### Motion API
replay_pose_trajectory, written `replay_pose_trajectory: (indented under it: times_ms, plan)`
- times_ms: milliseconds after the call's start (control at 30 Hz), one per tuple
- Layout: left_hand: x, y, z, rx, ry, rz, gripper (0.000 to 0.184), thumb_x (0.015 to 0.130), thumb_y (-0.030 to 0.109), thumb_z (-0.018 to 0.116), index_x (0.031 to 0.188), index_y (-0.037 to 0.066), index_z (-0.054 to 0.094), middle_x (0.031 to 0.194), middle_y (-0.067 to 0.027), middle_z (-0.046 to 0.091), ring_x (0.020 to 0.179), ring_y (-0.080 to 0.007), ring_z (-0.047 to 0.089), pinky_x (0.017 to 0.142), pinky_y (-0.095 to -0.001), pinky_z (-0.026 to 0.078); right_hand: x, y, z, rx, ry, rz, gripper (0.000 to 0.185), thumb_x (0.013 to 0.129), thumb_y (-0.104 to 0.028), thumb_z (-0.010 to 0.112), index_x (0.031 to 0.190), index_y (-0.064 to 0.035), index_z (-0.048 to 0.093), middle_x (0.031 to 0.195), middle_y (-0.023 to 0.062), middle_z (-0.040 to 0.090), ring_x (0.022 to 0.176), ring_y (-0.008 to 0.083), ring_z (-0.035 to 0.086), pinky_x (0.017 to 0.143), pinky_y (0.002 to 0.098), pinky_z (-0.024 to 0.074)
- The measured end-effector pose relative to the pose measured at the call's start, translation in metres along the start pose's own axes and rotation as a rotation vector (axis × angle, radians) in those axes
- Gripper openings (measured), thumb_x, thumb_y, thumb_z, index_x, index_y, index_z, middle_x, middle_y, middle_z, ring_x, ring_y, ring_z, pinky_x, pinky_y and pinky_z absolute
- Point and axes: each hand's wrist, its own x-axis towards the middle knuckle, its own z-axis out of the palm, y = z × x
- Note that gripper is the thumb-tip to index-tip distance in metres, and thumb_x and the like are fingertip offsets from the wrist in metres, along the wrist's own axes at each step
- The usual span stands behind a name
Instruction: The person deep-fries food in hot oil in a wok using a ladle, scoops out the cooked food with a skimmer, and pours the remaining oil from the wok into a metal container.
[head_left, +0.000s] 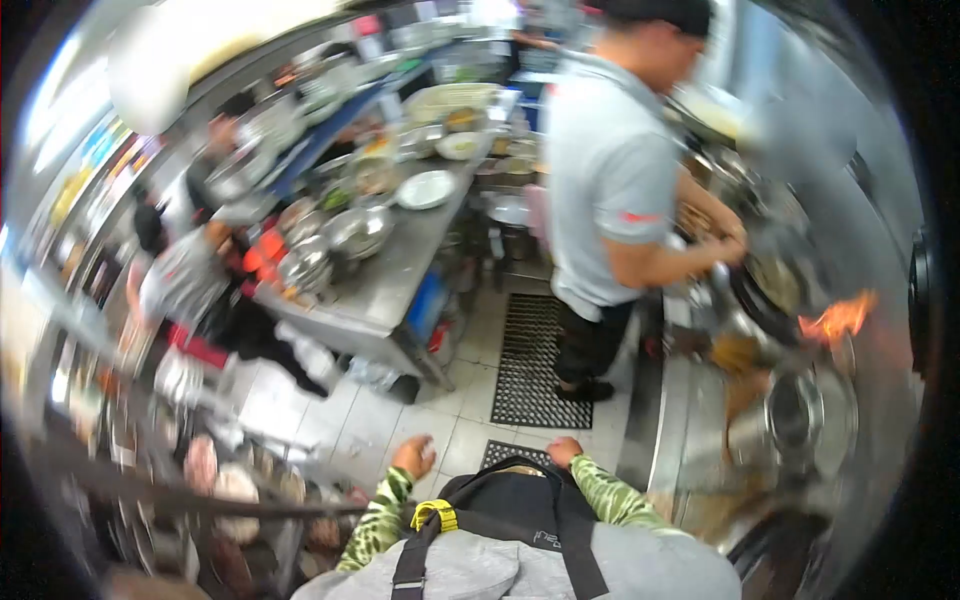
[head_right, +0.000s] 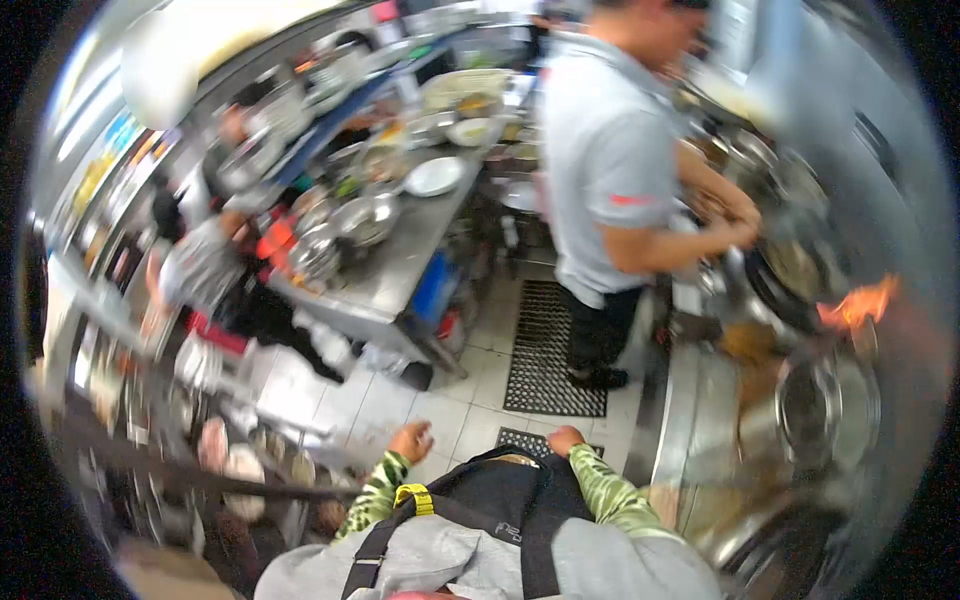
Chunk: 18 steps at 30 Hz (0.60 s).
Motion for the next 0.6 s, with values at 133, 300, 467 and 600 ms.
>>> replay_pose_trajectory:
  times_ms: [133, 300, 467, 600]
  plan:
    - [0.017, -0.02, 0.054, -0.153, -0.609, -0.142, 0.031, 0.081, 0.023, 0.068, 0.106, 0.005, 0.065, 0.092, -0.0143, 0.071, 0.083, -0.0265, 0.07, 0.078, -0.0335, 0.055, -0.01, 0.03, 0.033, -0.027, 0.138, -0.096, 0.04, 0.083, -0.041, 0.054, 0.08, -0.0049, 0.07, 0.084, 0.0203, 0.068, 0.081, 0.0373, 0.064, 0.075, 0.0477, 0.0497]
    - [0.08, -0.081, 0.104, 0.279, -1.032, 0.044, 0.026, 0.083, 0.022, 0.063, 0.104, 0.006, 0.066, 0.086, -0.0134, 0.07, 0.076, -0.0247, 0.068, 0.068, -0.0352, 0.054, -0.132, 0.038, 0.016, 0.127, 0.339, 0.214, 0.038, 0.088, -0.033, 0.049, 0.072, -0.0045, 0.069, 0.07, 0.021, 0.063, 0.067, 0.0431, 0.06, 0.068, 0.0523, 0.0494]
    - [0.191, -0.112, 0.14, 0.853, -1.189, 0.803, 0.023, 0.085, 0.02, 0.058, 0.101, 0.007, 0.068, 0.081, -0.0126, 0.069, 0.068, -0.0228, 0.066, 0.058, -0.0368, 0.052, -0.202, 0.096, 0.098, 0.318, 0.326, 0.626, 0.044, 0.093, -0.034, 0.048, 0.069, -0.0038, 0.068, 0.065, 0.0168, 0.06, 0.068, 0.0355, 0.059, 0.069, 0.0485, 0.046]
    - [0.231, -0.078, 0.161, 0.466, -1.059, 0.741, 0.021, 0.086, 0.016, 0.055, 0.102, 0.007, 0.066, 0.077, -0.0107, 0.067, 0.063, -0.0219, 0.064, 0.051, -0.0366, 0.051, -0.265, 0.134, 0.237, 0.337, 0.379, 0.821, 0.032, 0.09, -0.029, 0.052, 0.084, -0.0022, 0.069, 0.071, 0.0181, 0.065, 0.064, 0.0304, 0.064, 0.065, 0.0454, 0.0522]
